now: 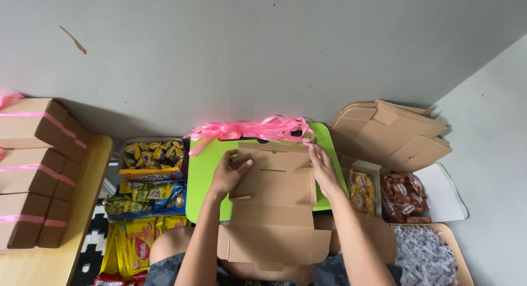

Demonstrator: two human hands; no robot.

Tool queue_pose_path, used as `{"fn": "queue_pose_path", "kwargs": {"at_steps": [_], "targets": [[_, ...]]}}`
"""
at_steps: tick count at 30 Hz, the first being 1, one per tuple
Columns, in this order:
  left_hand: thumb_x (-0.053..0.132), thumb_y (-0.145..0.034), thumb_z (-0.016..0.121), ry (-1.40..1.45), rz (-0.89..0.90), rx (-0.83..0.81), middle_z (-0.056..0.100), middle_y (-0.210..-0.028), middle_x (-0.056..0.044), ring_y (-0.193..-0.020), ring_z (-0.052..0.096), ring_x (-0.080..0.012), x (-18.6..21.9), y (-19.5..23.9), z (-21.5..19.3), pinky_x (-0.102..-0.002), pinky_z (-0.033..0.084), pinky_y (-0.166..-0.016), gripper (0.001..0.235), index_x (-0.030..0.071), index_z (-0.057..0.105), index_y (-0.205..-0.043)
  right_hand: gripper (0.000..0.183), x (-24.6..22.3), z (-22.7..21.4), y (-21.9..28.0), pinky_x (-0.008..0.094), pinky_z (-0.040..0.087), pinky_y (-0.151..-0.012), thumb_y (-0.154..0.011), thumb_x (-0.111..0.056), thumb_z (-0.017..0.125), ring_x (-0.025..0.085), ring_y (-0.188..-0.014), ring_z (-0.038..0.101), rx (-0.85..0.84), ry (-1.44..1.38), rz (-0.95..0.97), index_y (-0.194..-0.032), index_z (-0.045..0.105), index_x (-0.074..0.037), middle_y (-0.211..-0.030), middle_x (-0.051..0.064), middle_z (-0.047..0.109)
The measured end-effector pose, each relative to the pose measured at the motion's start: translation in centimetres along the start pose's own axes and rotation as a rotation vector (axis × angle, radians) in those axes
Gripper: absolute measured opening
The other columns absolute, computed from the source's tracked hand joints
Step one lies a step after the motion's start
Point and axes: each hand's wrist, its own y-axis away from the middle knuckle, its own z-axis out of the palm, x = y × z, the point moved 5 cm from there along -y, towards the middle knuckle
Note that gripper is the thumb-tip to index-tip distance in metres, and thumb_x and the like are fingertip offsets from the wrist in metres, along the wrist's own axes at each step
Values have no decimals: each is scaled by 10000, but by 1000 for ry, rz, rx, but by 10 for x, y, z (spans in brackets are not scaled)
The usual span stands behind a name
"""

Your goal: Assembling a cardboard gift box and filling it with shredded paper padding.

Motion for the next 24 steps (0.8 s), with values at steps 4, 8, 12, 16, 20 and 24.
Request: {"fn": "queue_pose_path", "kwargs": {"at_steps": [4, 8, 12, 16, 20, 24], "targets": [[455, -949, 691, 207, 40, 27, 665, -1278, -246, -1240, 615, -374, 9, 17, 0, -521, 461, -1049, 748, 77, 411, -1530, 560, 34, -4, -11, 593, 282, -1185, -1096, -535, 375, 486, -1471, 299, 27, 56, -75, -1335, 618, -91, -1499, 201, 484], [456, -956, 697, 145, 61, 42, 706, -1037, -155, -1013, 667, -290, -21, -4, 1, -455, 513, -895, 376, 184, 659, -1214, 387, 54, -1, -22, 676, 210, -1196, -1084, -406, 489, 489, -1462, 319, 4, -14, -153, -1240, 646, -88, -1441, 221, 542], [507, -881, 769, 32, 57, 65, 714, -841, -123, -800, 667, -240, -40, -17, 1, -390, 519, -724, 375, 193, 729, -1083, 218, 76, -10, -34, 599, 250, -1197, -1045, -252, 606, 382, -1410, 455, -29, -125, -275, -1138, 701, -79, -1367, 202, 641], [327, -925, 751, 150, 131, 66, 685, -1151, -252, -956, 631, -343, 2, 17, -1, -454, 473, -830, 685, 147, 365, -1461, 152, 89, -20, -37, 523, 302, -1189, -1007, -169, 638, 320, -1381, 511, -72, -220, -265, -1075, 738, -76, -1356, 193, 665], [367, -959, 677, 44, 95, 49, 642, -1278, -230, -1152, 616, -384, 18, 27, -5, -510, 449, -1020, 707, 167, 393, -1575, 176, 100, -25, -46, 480, 334, -1167, -982, -140, 636, 303, -1371, 533, -100, -305, -249, -1135, 699, -79, -1375, 204, 656], [373, -965, 687, 110, 109, 68, 731, -1095, -164, -1019, 690, -332, 7, 17, -4, -468, 522, -924, 419, 220, 651, -1353, 308, 75, -20, -32, 437, 387, -1163, -1034, -269, 588, 283, -1292, 610, -2, -319, -211, -1206, 673, -29, -1324, 197, 683]]}}
